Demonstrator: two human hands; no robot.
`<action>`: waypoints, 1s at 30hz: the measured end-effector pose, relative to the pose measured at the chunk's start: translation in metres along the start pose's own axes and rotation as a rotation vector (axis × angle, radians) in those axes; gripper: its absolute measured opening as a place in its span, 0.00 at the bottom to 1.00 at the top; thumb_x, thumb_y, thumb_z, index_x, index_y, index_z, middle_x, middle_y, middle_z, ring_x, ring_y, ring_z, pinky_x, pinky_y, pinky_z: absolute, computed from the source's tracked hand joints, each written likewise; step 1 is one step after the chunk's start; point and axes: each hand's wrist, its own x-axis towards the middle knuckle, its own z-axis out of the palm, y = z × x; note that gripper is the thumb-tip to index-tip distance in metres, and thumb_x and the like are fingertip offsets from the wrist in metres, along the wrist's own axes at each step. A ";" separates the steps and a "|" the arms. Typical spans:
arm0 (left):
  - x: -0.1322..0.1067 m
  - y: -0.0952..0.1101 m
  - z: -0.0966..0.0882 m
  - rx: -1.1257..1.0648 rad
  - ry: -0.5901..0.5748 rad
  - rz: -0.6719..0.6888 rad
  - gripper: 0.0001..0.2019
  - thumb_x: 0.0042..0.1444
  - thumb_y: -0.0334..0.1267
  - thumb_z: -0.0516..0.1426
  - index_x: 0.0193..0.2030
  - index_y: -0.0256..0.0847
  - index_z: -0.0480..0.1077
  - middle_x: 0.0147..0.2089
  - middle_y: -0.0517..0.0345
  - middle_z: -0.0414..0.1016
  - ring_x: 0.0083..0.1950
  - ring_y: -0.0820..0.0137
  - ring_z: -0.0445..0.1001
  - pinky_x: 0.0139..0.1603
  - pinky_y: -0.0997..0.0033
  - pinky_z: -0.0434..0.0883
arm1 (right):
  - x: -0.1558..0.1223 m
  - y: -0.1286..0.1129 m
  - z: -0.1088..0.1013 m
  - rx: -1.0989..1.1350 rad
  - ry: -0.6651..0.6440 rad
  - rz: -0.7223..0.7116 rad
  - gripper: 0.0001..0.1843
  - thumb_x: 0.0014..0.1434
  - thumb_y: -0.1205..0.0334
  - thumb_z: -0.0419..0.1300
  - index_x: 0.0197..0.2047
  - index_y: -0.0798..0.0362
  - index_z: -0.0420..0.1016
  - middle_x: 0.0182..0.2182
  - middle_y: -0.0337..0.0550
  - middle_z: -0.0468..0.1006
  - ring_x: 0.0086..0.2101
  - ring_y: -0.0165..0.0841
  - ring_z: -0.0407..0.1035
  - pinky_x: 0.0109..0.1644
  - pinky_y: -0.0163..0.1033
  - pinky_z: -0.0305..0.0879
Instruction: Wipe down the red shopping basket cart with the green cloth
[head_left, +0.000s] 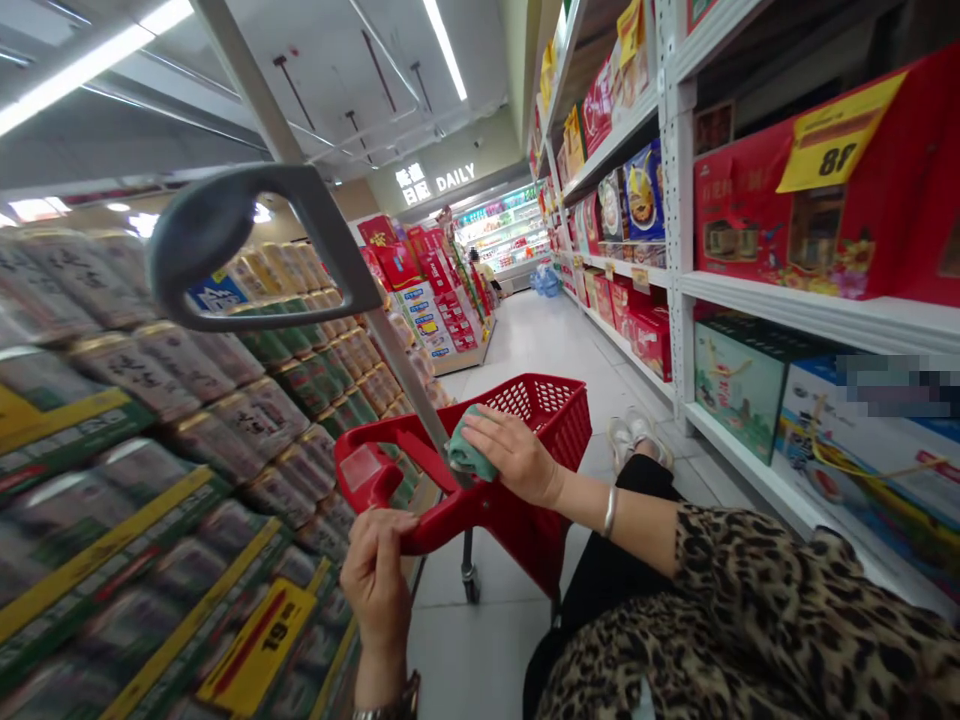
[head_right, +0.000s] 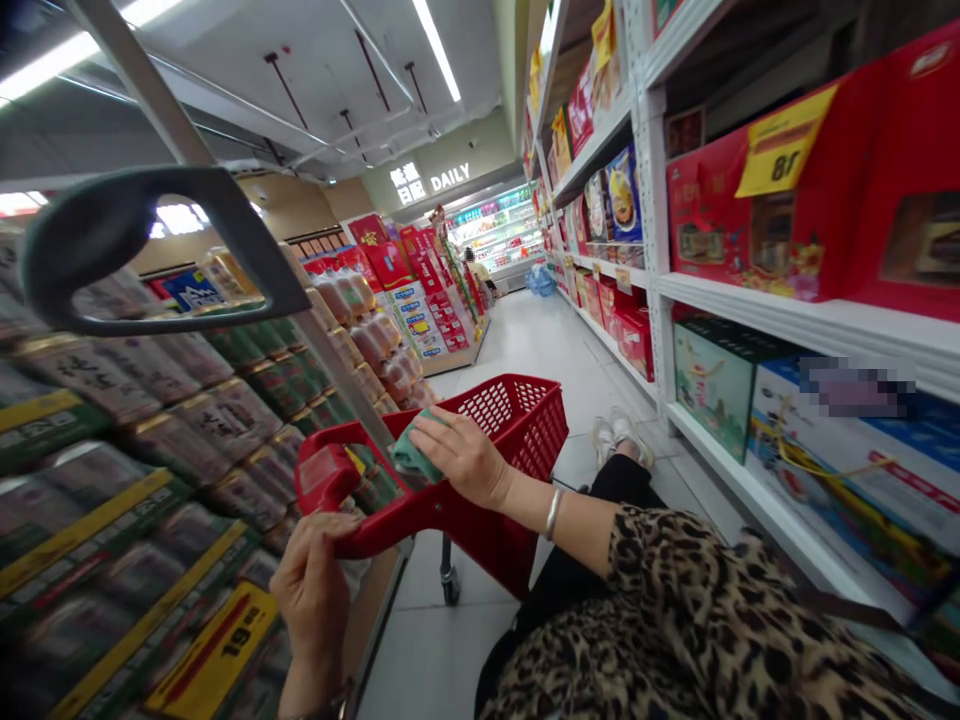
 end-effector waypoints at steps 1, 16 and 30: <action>0.000 0.000 -0.002 -0.004 0.005 -0.002 0.16 0.68 0.39 0.55 0.30 0.44 0.79 0.30 0.59 0.77 0.34 0.69 0.74 0.41 0.66 0.71 | -0.002 0.004 0.001 0.011 -0.010 0.074 0.24 0.66 0.75 0.52 0.62 0.54 0.74 0.56 0.52 0.79 0.62 0.41 0.68 0.65 0.53 0.69; -0.005 0.008 -0.011 -0.025 0.043 0.000 0.15 0.67 0.33 0.55 0.29 0.43 0.77 0.30 0.61 0.76 0.35 0.71 0.73 0.41 0.68 0.70 | -0.006 -0.036 -0.022 0.155 -0.425 0.105 0.32 0.54 0.81 0.52 0.60 0.56 0.74 0.58 0.53 0.78 0.60 0.38 0.68 0.69 0.51 0.62; 0.001 0.000 -0.019 -0.054 0.069 -0.020 0.15 0.66 0.33 0.56 0.27 0.41 0.75 0.27 0.61 0.74 0.32 0.71 0.73 0.40 0.66 0.69 | -0.098 0.035 -0.033 -0.233 -0.306 0.193 0.27 0.65 0.77 0.51 0.63 0.51 0.75 0.59 0.51 0.78 0.65 0.44 0.64 0.65 0.57 0.67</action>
